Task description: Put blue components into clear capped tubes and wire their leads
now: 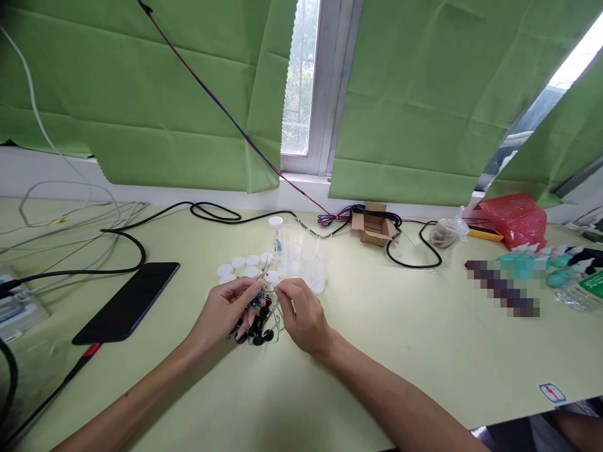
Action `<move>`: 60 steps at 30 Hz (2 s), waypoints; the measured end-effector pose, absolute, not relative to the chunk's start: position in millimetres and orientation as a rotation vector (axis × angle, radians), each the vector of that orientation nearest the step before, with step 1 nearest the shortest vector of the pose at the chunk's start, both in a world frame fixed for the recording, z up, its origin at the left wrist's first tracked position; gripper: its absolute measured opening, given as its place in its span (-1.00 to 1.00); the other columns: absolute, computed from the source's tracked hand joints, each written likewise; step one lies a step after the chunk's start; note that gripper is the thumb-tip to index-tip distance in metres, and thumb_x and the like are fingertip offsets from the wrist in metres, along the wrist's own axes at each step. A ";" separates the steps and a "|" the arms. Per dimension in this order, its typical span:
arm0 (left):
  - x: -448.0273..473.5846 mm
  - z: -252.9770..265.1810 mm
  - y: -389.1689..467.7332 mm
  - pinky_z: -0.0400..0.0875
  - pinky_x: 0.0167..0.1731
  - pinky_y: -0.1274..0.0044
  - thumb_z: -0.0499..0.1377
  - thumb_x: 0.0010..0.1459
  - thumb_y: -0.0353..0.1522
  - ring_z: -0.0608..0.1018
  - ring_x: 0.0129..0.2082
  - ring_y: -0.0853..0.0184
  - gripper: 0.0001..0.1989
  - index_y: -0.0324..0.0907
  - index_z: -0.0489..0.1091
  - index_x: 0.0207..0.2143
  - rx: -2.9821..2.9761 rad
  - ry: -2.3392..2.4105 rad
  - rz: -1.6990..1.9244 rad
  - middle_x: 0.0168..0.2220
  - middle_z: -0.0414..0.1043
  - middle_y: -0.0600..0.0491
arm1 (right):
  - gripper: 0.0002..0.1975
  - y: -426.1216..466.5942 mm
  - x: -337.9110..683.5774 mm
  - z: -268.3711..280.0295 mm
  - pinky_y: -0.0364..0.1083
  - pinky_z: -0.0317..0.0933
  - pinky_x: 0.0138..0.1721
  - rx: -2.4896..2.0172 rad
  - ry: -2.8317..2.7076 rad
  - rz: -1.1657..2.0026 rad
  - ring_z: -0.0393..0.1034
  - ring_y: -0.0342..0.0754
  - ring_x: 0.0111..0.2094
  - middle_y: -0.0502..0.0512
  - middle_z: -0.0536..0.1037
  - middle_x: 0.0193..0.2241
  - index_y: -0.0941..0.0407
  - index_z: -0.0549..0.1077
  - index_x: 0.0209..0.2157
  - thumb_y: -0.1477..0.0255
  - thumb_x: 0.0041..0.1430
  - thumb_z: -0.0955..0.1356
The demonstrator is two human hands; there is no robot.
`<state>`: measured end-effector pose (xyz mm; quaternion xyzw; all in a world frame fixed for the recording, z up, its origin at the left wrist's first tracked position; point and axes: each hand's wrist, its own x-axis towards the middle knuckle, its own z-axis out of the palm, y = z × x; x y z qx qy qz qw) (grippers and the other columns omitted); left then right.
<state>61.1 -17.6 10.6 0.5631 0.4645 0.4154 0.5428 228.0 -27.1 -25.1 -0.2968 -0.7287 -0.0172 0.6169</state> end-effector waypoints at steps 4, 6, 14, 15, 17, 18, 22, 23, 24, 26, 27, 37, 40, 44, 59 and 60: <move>61.7 11.0 -18.1 0.18 -0.81 0.63 0.17 0.21 -0.15 0.27 -0.85 0.51 -0.70 -0.19 0.42 -0.43 1.359 1.122 0.986 -0.68 0.37 0.14 | -0.71 -27.8 228.6 -24.5 -0.05 0.47 -0.35 -0.686 -1.704 -0.070 0.46 -0.05 -0.32 0.09 0.50 -0.34 0.05 0.34 -0.02 0.65 0.31 0.26; 61.8 11.0 -18.2 0.18 -0.80 0.63 0.17 0.21 -0.15 0.27 -0.85 0.51 -0.70 -0.19 0.42 -0.43 1.371 1.131 0.989 -0.67 0.37 0.15 | -0.71 -28.2 228.7 -24.1 -0.06 0.47 -0.36 -0.684 -1.715 -0.092 0.47 -0.06 -0.32 0.09 0.50 -0.34 0.05 0.33 -0.02 0.65 0.31 0.26; 62.1 9.1 -18.2 0.19 -0.78 0.63 0.17 0.20 -0.12 0.27 -0.84 0.50 -0.69 -0.17 0.43 -0.40 1.428 1.170 1.004 -0.69 0.34 0.18 | -0.72 -28.7 228.7 -24.1 -0.09 0.44 -0.37 -0.668 -1.758 -0.127 0.46 -0.06 -0.32 0.11 0.51 -0.34 0.10 0.34 -0.02 0.67 0.30 0.27; 62.0 8.5 -18.2 0.19 -0.77 0.63 0.17 0.21 -0.11 0.26 -0.84 0.50 -0.69 -0.17 0.43 -0.41 1.442 1.172 1.004 -0.72 0.32 0.19 | -0.73 -28.7 228.6 -24.0 -0.09 0.44 -0.37 -0.664 -1.760 -0.127 0.46 -0.07 -0.32 0.11 0.51 -0.34 0.10 0.34 -0.02 0.66 0.31 0.27; 61.5 7.2 -18.4 0.19 -0.77 0.63 0.17 0.21 -0.10 0.26 -0.83 0.49 -0.68 -0.16 0.43 -0.41 1.467 1.172 1.014 -0.75 0.30 0.21 | -0.74 -28.7 228.5 -23.8 -0.09 0.44 -0.37 -0.652 -1.761 -0.125 0.46 -0.07 -0.31 0.11 0.51 -0.35 0.11 0.35 -0.03 0.67 0.30 0.27; 61.2 6.6 -18.7 0.19 -0.77 0.63 0.17 0.21 -0.09 0.25 -0.84 0.48 -0.68 -0.16 0.43 -0.40 1.471 1.176 1.013 -0.75 0.29 0.21 | -0.73 -28.7 228.5 -23.7 -0.09 0.44 -0.37 -0.644 -1.761 -0.122 0.46 -0.06 -0.31 0.12 0.51 -0.35 0.12 0.35 -0.04 0.68 0.30 0.28; 60.8 5.6 -19.7 0.19 -0.76 0.62 0.16 0.20 -0.08 0.26 -0.83 0.47 -0.67 -0.15 0.44 -0.38 1.491 1.186 1.021 -0.75 0.30 0.22 | -0.72 -28.7 228.4 -23.8 -0.09 0.43 -0.38 -0.625 -1.763 -0.108 0.46 -0.06 -0.32 0.14 0.51 -0.35 0.14 0.36 -0.04 0.70 0.27 0.29; 60.9 5.7 -19.9 0.20 -0.75 0.61 0.16 0.20 -0.08 0.26 -0.83 0.46 -0.67 -0.15 0.45 -0.38 1.497 1.190 1.021 -0.76 0.29 0.22 | -0.72 -28.7 228.4 -24.1 -0.10 0.43 -0.38 -0.627 -1.765 -0.108 0.46 -0.06 -0.32 0.13 0.51 -0.35 0.13 0.36 -0.04 0.69 0.28 0.29; 61.1 5.8 -20.1 0.20 -0.74 0.61 0.16 0.21 -0.08 0.26 -0.83 0.46 -0.68 -0.15 0.45 -0.37 1.504 1.196 1.024 -0.76 0.29 0.22 | -0.72 -28.7 228.4 -24.4 -0.10 0.44 -0.38 -0.631 -1.767 -0.110 0.46 -0.06 -0.32 0.13 0.51 -0.35 0.12 0.35 -0.03 0.69 0.28 0.28; 61.4 5.9 -20.4 0.20 -0.73 0.60 0.16 0.21 -0.08 0.26 -0.82 0.46 -0.67 -0.15 0.46 -0.35 1.516 1.217 1.036 -0.77 0.28 0.23 | -0.72 -28.9 228.3 -24.9 -0.10 0.44 -0.37 -0.639 -1.773 -0.112 0.45 -0.06 -0.32 0.13 0.52 -0.35 0.12 0.35 -0.03 0.68 0.29 0.28; 61.4 5.8 -20.5 0.21 -0.73 0.60 0.16 0.21 -0.08 0.26 -0.82 0.45 -0.67 -0.15 0.46 -0.35 1.523 1.224 1.043 -0.77 0.28 0.23 | -0.72 -29.0 228.2 -25.0 -0.10 0.44 -0.37 -0.640 -1.774 -0.112 0.45 -0.07 -0.33 0.13 0.52 -0.35 0.12 0.35 -0.03 0.68 0.29 0.28; 62.3 4.5 -21.6 0.23 -0.71 0.60 0.16 0.21 -0.09 0.27 -0.81 0.45 -0.68 -0.15 0.47 -0.34 1.561 1.240 1.046 -0.77 0.27 0.23 | -0.70 -31.7 226.5 -18.8 -0.11 0.44 -0.36 -0.626 -1.779 -0.102 0.46 -0.08 -0.31 0.14 0.53 -0.33 0.12 0.40 0.01 0.66 0.31 0.27; 62.9 5.3 -21.8 0.22 -0.72 0.61 0.15 0.21 -0.09 0.27 -0.81 0.45 -0.68 -0.15 0.45 -0.34 1.542 1.229 1.041 -0.77 0.27 0.23 | -0.68 -32.4 226.8 -18.3 -0.12 0.42 -0.37 -0.620 -1.793 -0.095 0.45 -0.08 -0.31 0.16 0.52 -0.32 0.12 0.43 0.03 0.67 0.30 0.29; 62.9 5.7 -21.7 0.20 -0.74 0.61 0.16 0.21 -0.11 0.26 -0.83 0.46 -0.70 -0.16 0.43 -0.37 1.500 1.204 1.035 -0.78 0.27 0.22 | -0.67 -32.4 227.4 -19.3 -0.15 0.40 -0.41 -0.633 -1.808 -0.086 0.43 -0.10 -0.34 0.13 0.50 -0.33 0.09 0.45 0.01 0.68 0.30 0.27; 64.8 4.3 -20.5 0.19 -0.77 0.64 0.12 0.25 -0.17 0.28 -0.85 0.48 -0.73 -0.18 0.40 -0.39 1.440 1.148 1.085 -0.78 0.29 0.21 | -0.75 -32.4 225.5 -18.8 -0.14 0.42 -0.39 -0.636 -1.761 -0.091 0.45 -0.10 -0.34 0.14 0.50 -0.33 0.12 0.46 -0.04 0.63 0.30 0.30; 64.9 4.3 -20.6 0.19 -0.77 0.63 0.13 0.24 -0.17 0.28 -0.85 0.47 -0.73 -0.17 0.40 -0.39 1.438 1.145 1.085 -0.78 0.30 0.21 | -0.75 -32.6 225.5 -18.8 -0.14 0.42 -0.39 -0.640 -1.761 -0.091 0.45 -0.10 -0.34 0.13 0.50 -0.33 0.12 0.46 -0.04 0.63 0.30 0.30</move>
